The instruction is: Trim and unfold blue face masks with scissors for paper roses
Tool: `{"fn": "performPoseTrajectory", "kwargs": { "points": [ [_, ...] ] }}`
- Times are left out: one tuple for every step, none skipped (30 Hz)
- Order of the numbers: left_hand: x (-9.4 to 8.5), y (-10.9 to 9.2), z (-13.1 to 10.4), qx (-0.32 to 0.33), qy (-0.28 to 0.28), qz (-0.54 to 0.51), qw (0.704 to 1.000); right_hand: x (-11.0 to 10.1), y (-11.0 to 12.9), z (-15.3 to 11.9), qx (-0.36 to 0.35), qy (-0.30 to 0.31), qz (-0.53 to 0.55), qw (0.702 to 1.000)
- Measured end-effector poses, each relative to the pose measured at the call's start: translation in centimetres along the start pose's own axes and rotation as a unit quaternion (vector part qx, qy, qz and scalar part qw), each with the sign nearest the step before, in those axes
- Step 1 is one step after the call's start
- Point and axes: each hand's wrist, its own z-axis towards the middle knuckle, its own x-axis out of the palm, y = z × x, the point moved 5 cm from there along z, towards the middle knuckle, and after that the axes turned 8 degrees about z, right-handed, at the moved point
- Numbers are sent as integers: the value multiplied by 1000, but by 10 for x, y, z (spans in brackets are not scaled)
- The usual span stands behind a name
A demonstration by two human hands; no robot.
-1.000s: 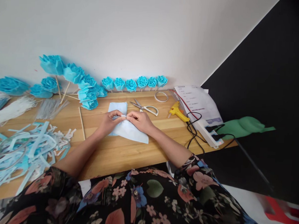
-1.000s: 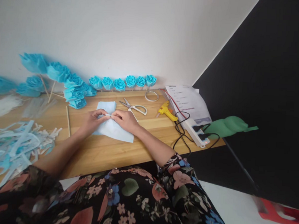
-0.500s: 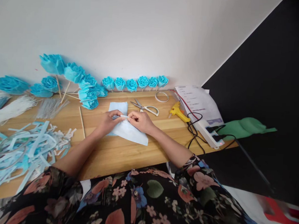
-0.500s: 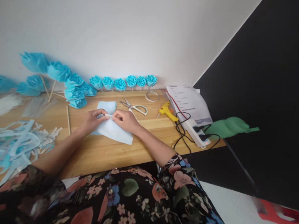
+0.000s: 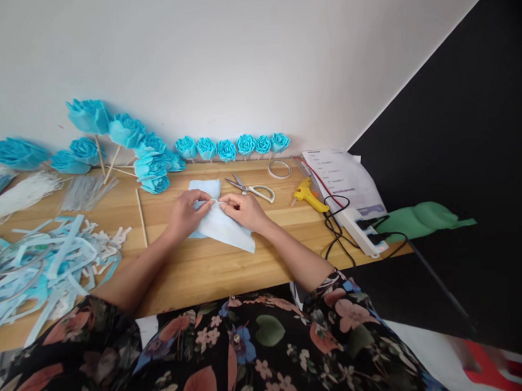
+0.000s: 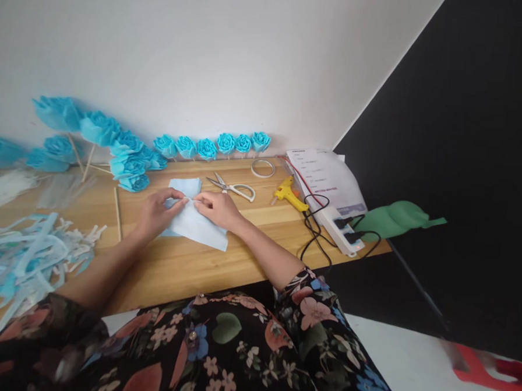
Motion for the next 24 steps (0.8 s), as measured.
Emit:
{"fn": "performPoseTrajectory", "kwargs": {
  "points": [
    [0,-2,0,23,-9,16,1000,1,0,0,2,-1,4,1000],
    [1,-4,-1,41,-14,25,999,2,0,0,2,-2,9,1000],
    [2,-6,-2,51,-12,23,998,2,0,-1,-1,-4,12,1000],
    [3,-6,-2,48,-5,9,999,2,0,0,-5,-6,13,1000],
    [4,-5,-2,33,4,-13,999,3,0,0,-10,-9,12,1000],
    [5,-3,-2,10,13,-41,999,2,0,0,-16,-11,9,1000],
    [5,-1,-2,-17,21,-69,997,2,0,1,-19,-13,6,1000],
    [6,2,-2,-44,30,-95,994,1,0,1,-21,-15,4,1000],
    [7,4,-2,-69,40,-115,990,1,0,1,-23,-15,2,1000],
    [8,6,-3,-91,51,-132,986,0,1,1,-25,-14,2,1000],
    [10,8,-3,-110,63,-145,981,0,1,1,-29,-12,1,1000],
    [11,10,-4,-130,74,-158,976,0,2,1,-33,-11,1,999],
    [13,12,-5,-147,82,-169,971,0,3,1,-38,-9,2,999],
    [14,14,-5,-161,87,-177,967,0,4,0,-43,-7,3,999],
    [15,15,-6,-168,89,-181,965,0,4,0,-45,-7,4,999],
    [15,16,-6,-170,90,-182,964,0,4,0,-45,-6,4,999],
    [15,16,-6,-167,93,-180,965,1,4,0,-42,-6,4,999],
    [15,16,-6,-162,96,-176,966,1,4,0,-39,-6,4,999],
    [15,15,-6,-156,97,-171,968,2,3,0,-34,-6,5,999],
    [15,14,-6,-150,98,-165,970,2,3,0,-29,-7,8,1000],
    [14,13,-6,-146,96,-160,971,2,2,0,-24,-8,14,1000],
    [13,13,-6,-145,92,-155,973,2,2,0,-18,-9,20,1000],
    [12,12,-6,-147,88,-152,973,2,2,0,-12,-11,25,1000],
    [12,12,-6,-153,83,-152,973,1,1,0,-7,-12,28,1000]
  ]
}}
